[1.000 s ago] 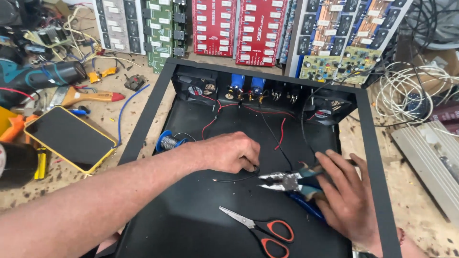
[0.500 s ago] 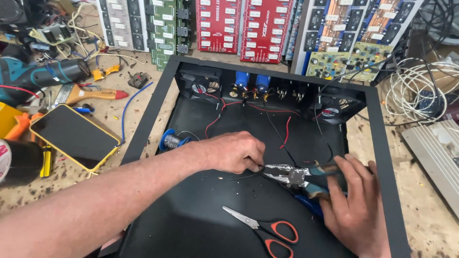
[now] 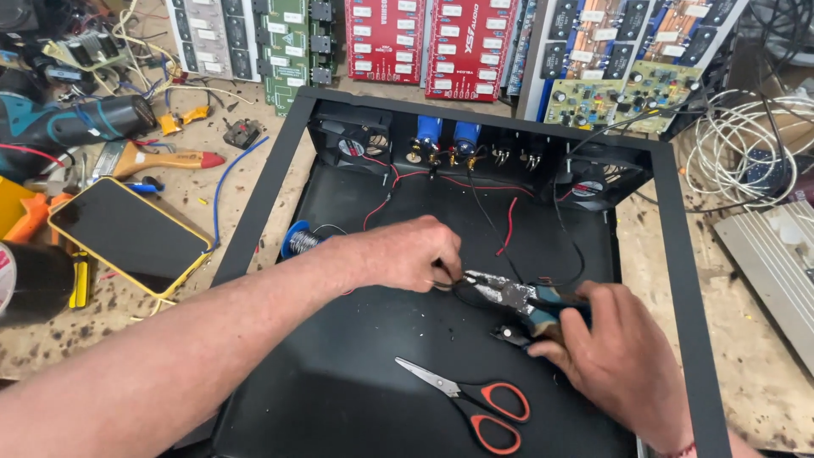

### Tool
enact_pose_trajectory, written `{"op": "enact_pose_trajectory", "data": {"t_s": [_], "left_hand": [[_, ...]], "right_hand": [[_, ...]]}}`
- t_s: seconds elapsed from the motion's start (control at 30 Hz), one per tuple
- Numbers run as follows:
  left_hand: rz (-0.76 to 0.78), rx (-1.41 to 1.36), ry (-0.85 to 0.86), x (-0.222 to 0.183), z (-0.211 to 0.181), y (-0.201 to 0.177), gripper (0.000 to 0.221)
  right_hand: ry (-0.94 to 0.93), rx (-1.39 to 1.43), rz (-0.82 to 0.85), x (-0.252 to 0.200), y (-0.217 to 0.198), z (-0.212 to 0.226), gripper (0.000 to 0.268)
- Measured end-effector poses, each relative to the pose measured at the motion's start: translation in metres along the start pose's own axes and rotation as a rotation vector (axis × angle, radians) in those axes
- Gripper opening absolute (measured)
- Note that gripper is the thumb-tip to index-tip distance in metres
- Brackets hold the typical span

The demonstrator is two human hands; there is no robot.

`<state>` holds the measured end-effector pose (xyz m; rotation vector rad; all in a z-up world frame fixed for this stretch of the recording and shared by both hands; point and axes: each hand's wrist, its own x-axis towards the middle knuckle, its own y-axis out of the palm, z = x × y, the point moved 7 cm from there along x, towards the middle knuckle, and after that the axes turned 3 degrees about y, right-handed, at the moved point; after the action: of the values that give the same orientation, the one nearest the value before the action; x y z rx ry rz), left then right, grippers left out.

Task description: Soldering and connecting wires to terminals inside an electronic enclosure on a repair bench.

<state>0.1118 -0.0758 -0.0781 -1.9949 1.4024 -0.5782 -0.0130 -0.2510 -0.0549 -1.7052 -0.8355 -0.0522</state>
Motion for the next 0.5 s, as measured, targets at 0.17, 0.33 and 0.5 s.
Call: {"op": "enact_pose_trajectory", "data": {"t_s": [0.17,0.33,0.5], "left_hand": [[0.049,0.339,-0.306,-0.017,0.008,-0.025,0.019],[-0.129,0.291,-0.376,-0.039,-0.005,-0.056,0.018],[-0.228,0.301,-0.241,-0.041,-0.009,-0.068,0.018]], "right_hand": [[-0.212,0.097,0.002,0.000,0.026,-0.013,0.052],[-0.242,0.108,-0.011,0.005,0.020,-0.013,0.036],[-0.100,0.294,-0.071,0.011,0.002,-0.016,0.040]]}}
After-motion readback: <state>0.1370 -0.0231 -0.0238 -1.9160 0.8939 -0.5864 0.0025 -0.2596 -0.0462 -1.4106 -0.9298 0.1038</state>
